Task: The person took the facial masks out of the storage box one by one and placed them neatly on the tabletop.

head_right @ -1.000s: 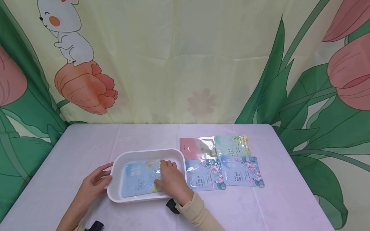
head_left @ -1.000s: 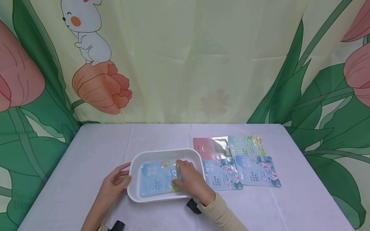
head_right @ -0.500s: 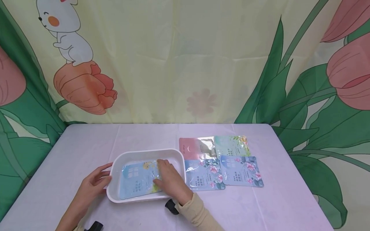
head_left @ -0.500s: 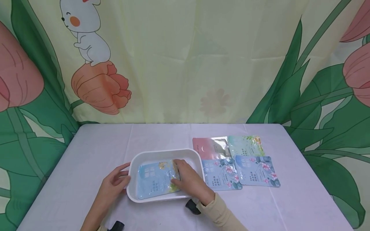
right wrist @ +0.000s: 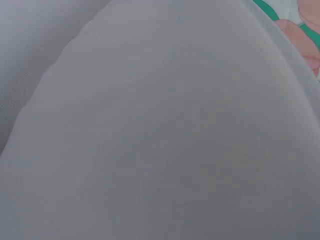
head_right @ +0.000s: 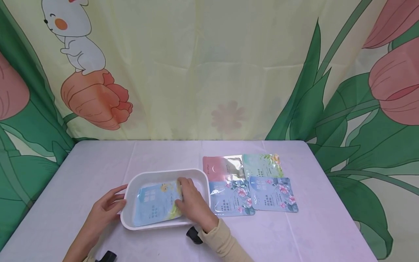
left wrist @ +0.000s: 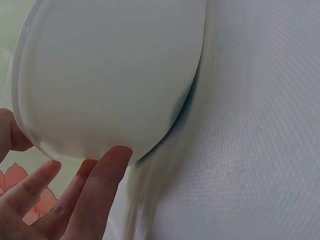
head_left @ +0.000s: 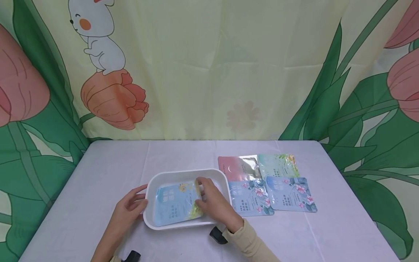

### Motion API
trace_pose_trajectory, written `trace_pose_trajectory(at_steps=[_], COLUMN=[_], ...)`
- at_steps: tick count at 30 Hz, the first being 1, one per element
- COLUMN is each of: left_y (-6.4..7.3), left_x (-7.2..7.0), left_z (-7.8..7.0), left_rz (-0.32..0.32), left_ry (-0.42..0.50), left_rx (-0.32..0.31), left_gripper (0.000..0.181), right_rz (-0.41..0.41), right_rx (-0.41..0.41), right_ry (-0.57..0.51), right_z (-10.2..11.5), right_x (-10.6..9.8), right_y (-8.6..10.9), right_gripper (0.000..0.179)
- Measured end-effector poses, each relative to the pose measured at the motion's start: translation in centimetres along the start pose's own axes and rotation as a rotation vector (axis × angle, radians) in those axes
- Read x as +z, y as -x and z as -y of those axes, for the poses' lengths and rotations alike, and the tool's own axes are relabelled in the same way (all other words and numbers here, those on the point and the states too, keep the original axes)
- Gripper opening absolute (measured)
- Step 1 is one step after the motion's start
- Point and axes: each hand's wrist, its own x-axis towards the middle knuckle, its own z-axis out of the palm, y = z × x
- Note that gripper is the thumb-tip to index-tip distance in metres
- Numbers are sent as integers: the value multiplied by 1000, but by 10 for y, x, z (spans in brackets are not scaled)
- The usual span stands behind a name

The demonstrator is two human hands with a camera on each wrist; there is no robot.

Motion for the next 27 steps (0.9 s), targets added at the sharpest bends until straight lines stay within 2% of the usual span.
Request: trace_pose_trajectory(at_steps=[5, 12, 18, 27], left_y=[-1, -2, -2, -2], left_x=[1, 1, 1, 1], left_z=[0, 2, 3, 1], left_rz=[-3, -6, -2, -4], left_ry=[-7, -8, -8, -11], left_rx=[-4, -4, -9, -20], left_gripper=[53, 53, 53, 53], right_rz=[-36, -77, -88, -87], right_rx=[11, -17, 12, 10], right_ry=[-15, -25, -74, -97], right_z=[0, -1, 0, 2], right_x=[-1, -2, -3, -3], right_y=[-1, -2, -4, -4], right_gripper=[63, 62, 61, 52])
